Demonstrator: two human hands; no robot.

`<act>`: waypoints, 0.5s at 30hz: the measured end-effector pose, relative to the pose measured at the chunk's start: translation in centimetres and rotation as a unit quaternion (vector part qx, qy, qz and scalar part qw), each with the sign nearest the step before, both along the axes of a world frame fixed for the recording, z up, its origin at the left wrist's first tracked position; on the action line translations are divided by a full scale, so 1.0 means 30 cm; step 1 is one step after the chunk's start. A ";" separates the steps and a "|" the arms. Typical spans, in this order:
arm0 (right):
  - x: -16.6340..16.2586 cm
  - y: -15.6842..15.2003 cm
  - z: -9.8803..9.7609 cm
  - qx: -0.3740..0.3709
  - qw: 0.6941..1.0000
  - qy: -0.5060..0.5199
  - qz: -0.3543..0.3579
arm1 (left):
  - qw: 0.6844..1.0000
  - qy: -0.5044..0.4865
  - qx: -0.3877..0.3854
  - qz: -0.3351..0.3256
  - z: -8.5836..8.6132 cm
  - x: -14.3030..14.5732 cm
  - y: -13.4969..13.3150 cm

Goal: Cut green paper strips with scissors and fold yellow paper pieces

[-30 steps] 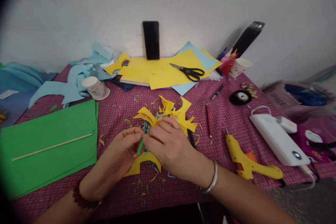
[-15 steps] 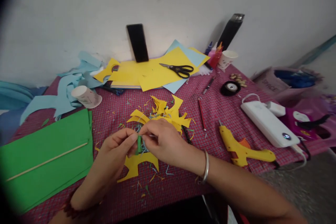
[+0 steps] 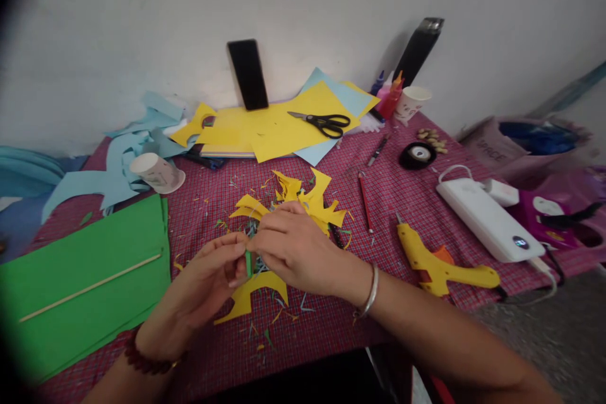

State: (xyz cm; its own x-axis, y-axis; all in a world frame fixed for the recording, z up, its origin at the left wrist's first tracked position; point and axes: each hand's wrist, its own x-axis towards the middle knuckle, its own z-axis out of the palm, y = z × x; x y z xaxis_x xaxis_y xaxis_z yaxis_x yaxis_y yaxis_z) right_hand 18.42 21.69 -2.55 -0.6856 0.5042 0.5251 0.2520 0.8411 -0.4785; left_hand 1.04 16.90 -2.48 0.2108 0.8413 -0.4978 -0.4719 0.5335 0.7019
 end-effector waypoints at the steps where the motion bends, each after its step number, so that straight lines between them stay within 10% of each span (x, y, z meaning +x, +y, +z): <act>1: 0.000 0.000 0.005 -0.023 1.000 0.003 0.007 | 1.000 0.009 0.006 -0.006 0.000 -0.001 0.001; 9: 0.002 0.003 0.014 -0.256 0.965 0.037 0.043 | 0.981 0.150 0.101 -0.073 0.029 -0.030 -0.001; 15: 0.002 0.010 0.009 -0.573 0.805 0.150 0.034 | 0.907 0.346 0.224 -0.089 0.078 -0.039 -0.019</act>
